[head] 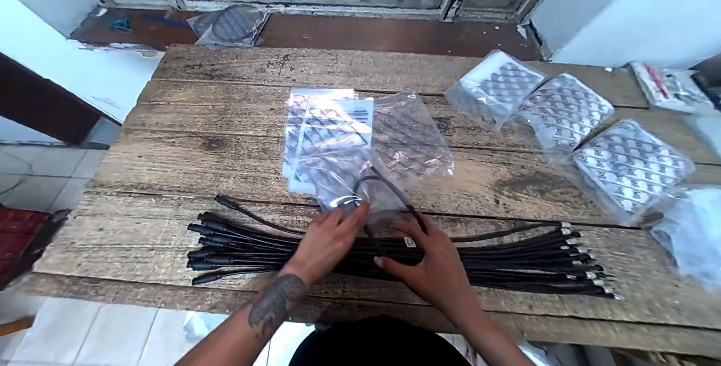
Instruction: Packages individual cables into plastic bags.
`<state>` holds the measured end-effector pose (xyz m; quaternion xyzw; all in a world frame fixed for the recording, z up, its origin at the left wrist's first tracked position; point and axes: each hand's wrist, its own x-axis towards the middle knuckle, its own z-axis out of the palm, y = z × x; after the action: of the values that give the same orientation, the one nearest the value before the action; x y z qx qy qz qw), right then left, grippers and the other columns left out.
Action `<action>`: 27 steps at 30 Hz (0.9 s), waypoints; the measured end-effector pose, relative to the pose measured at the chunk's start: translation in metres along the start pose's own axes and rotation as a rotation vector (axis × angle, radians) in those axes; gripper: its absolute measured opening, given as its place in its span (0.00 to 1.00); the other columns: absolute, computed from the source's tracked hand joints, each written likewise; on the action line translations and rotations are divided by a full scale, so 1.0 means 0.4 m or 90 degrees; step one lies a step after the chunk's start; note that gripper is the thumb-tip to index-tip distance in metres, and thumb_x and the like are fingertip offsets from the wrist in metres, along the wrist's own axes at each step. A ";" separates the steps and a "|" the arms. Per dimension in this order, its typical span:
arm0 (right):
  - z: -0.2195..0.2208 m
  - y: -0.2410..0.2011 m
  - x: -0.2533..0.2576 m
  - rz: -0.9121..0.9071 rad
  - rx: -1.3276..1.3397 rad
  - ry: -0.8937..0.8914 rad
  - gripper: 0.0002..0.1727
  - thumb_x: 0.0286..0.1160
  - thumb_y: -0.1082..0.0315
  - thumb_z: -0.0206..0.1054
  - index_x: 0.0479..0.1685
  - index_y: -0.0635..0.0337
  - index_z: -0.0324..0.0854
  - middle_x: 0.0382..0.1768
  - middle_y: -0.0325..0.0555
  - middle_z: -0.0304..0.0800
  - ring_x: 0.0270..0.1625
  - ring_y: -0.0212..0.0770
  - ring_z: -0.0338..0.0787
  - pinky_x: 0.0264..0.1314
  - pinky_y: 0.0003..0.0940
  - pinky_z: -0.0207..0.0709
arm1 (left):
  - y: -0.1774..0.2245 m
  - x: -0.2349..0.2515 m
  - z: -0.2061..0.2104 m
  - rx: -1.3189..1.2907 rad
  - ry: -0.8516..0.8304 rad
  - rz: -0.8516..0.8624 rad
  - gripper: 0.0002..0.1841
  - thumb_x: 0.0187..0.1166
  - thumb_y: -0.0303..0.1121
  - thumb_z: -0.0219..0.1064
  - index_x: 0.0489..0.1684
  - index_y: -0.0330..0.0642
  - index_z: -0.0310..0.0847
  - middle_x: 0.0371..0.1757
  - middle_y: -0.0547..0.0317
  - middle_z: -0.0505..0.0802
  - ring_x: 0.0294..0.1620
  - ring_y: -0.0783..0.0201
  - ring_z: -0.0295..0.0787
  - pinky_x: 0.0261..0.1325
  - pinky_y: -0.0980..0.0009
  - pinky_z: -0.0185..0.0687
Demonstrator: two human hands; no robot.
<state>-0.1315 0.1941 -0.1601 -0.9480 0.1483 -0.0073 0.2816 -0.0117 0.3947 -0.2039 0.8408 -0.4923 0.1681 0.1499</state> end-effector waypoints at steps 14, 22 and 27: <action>0.145 -0.034 -0.033 0.175 0.009 0.137 0.59 0.43 0.25 0.78 0.80 0.55 0.78 0.83 0.70 0.67 0.83 0.72 0.69 0.83 0.70 0.59 | 0.277 -0.119 -0.041 -0.533 -0.238 -0.579 0.15 0.80 0.37 0.67 0.45 0.29 0.90 0.42 0.40 0.94 0.48 0.49 0.93 0.59 0.48 0.85; 0.144 0.053 -0.126 -0.138 0.034 -0.071 0.38 0.73 0.47 0.72 0.80 0.62 0.77 0.86 0.75 0.60 0.91 0.70 0.56 0.93 0.58 0.53 | 0.248 -0.206 -0.039 -0.624 -0.415 -0.630 0.19 0.83 0.42 0.63 0.33 0.32 0.88 0.34 0.47 0.91 0.40 0.54 0.89 0.53 0.50 0.82; 0.159 0.153 -0.169 -0.430 -0.112 0.030 0.19 0.74 0.75 0.67 0.63 0.51 0.89 0.63 0.60 0.90 0.71 0.60 0.87 0.78 0.56 0.77 | 0.249 -0.259 -0.023 -0.652 -0.341 -0.605 0.16 0.80 0.43 0.66 0.31 0.39 0.89 0.28 0.60 0.91 0.32 0.67 0.87 0.45 0.62 0.84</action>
<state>-0.2068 0.1984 -0.2418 -0.9636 -0.1674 -0.1091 0.1774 -0.1481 0.4320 -0.2317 0.8000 -0.1125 -0.3754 0.4544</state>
